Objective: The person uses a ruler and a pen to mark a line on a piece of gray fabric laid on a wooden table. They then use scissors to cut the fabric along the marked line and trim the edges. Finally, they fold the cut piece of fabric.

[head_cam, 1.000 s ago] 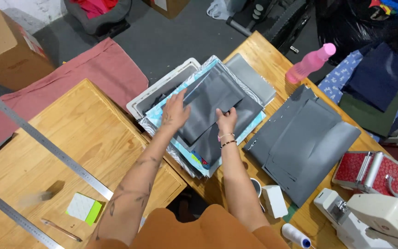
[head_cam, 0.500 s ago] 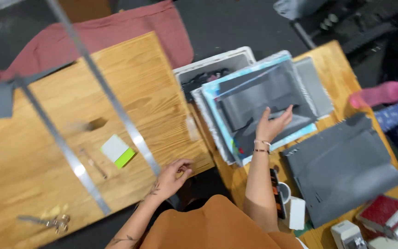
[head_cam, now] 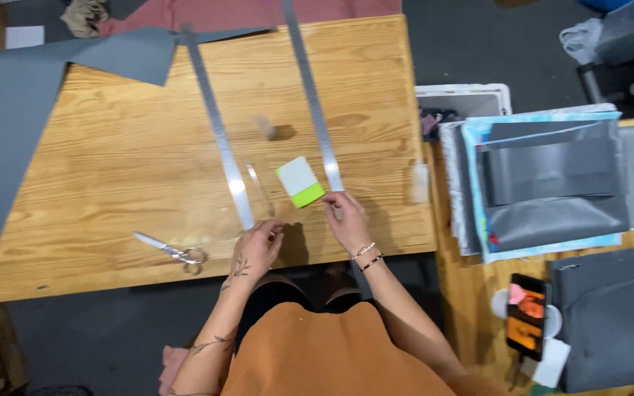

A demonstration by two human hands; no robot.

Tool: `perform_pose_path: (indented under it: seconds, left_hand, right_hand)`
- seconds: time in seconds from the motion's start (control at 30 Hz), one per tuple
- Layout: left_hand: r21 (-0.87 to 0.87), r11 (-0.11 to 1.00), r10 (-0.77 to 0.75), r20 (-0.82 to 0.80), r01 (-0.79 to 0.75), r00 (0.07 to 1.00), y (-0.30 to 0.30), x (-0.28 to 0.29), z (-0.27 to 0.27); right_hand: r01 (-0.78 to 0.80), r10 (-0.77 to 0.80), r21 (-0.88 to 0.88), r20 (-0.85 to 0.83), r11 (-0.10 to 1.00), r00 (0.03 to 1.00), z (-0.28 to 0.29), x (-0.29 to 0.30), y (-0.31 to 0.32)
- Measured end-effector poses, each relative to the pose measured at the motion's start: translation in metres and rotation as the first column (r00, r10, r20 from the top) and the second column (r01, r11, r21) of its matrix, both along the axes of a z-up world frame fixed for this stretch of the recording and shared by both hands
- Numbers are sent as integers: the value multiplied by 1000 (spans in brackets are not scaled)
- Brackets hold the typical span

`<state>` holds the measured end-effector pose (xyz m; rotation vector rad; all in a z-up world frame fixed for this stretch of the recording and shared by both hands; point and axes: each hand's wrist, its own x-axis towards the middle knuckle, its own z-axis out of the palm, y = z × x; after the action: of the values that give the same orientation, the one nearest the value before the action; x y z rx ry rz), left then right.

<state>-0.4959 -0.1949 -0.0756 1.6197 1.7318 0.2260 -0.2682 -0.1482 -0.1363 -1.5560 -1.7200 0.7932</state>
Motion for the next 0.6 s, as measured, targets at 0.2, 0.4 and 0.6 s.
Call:
perform_pose_path:
  seconds: [0.2,0.4,0.6]
  left_hand:
    - [10,982,187,-254,-191,949,-28,-141,-25]
    - [-12,955,273,-358,-297,893,-55,-241,-74]
    - [-11,999,-37,-341,36,939,-44,-273,-66]
  right_hand:
    - [-148,156,-140,43,979,987,-30,-102,6]
    - [-72,112,-188,216,980,970,-57,-173,38]
    - [54,-4,-134,345,989,938,-67,-179,42]
